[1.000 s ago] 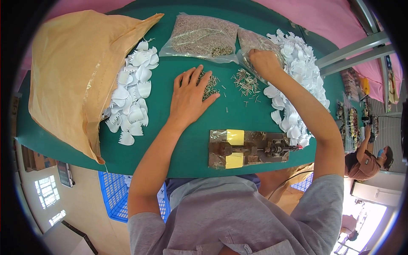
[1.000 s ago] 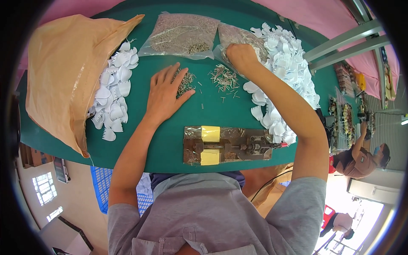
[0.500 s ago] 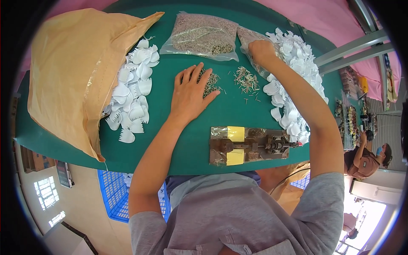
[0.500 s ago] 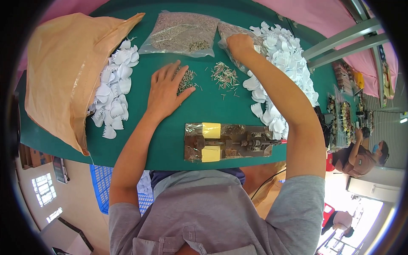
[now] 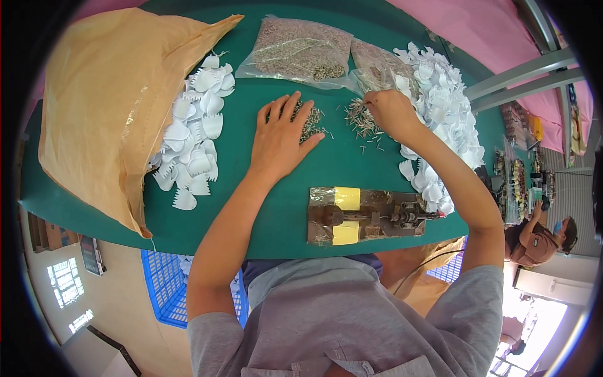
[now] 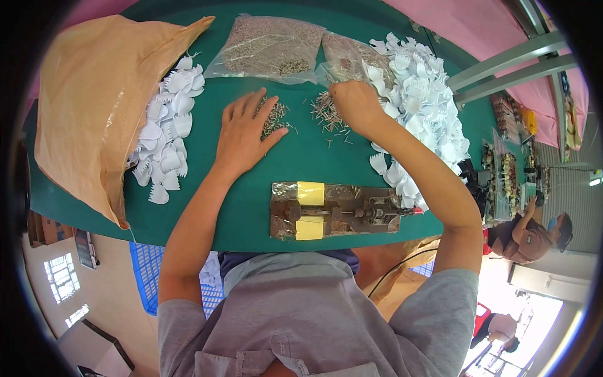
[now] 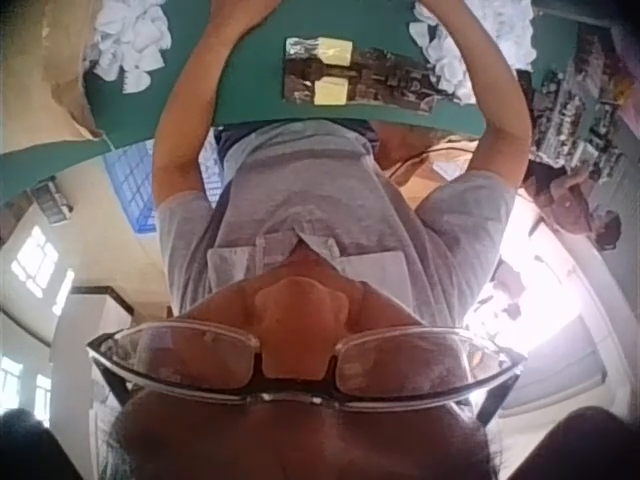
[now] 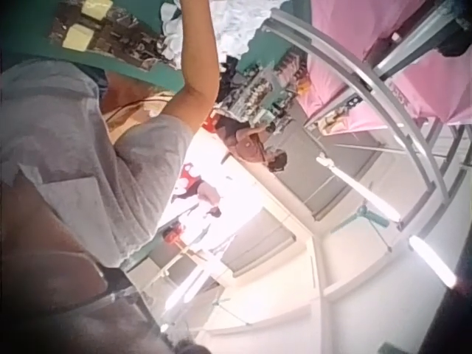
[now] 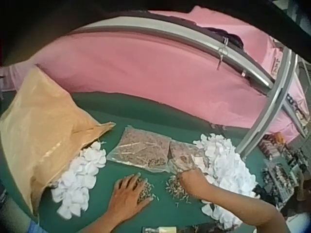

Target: The person organizes metal pins and springs on the workbench, then repeatedly aligns plastic components with a spring and pin in a benchtop fixture to assemble hair claw clips.

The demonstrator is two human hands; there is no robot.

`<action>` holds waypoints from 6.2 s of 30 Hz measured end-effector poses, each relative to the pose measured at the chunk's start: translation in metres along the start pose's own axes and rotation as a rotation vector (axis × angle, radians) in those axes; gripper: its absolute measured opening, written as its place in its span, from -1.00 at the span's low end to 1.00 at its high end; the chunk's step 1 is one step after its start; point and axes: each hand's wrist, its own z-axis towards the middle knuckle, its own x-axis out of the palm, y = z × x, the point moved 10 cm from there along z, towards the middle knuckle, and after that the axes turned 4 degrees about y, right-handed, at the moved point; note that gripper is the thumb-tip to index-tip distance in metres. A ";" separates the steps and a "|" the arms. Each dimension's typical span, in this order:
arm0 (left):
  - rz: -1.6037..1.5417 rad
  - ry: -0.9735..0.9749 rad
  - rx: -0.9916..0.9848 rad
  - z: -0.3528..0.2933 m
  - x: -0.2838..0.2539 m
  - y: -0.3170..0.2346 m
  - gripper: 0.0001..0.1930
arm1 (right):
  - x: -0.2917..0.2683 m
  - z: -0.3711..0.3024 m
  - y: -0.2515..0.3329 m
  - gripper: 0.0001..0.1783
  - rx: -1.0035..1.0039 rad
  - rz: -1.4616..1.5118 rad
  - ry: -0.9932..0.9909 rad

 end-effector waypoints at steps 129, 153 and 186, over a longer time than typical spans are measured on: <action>-0.745 -0.033 0.048 -0.099 -0.012 -0.121 -0.20 | -0.024 -0.154 0.060 -0.84 0.218 0.965 -0.150; -0.819 0.000 -0.191 -0.125 0.003 -0.091 -0.51 | 0.006 -0.119 0.094 -0.77 -0.109 1.107 0.037; -0.810 -0.035 -0.098 -0.117 -0.004 -0.104 -0.43 | -0.037 -0.154 0.103 -0.92 -0.261 0.796 -0.110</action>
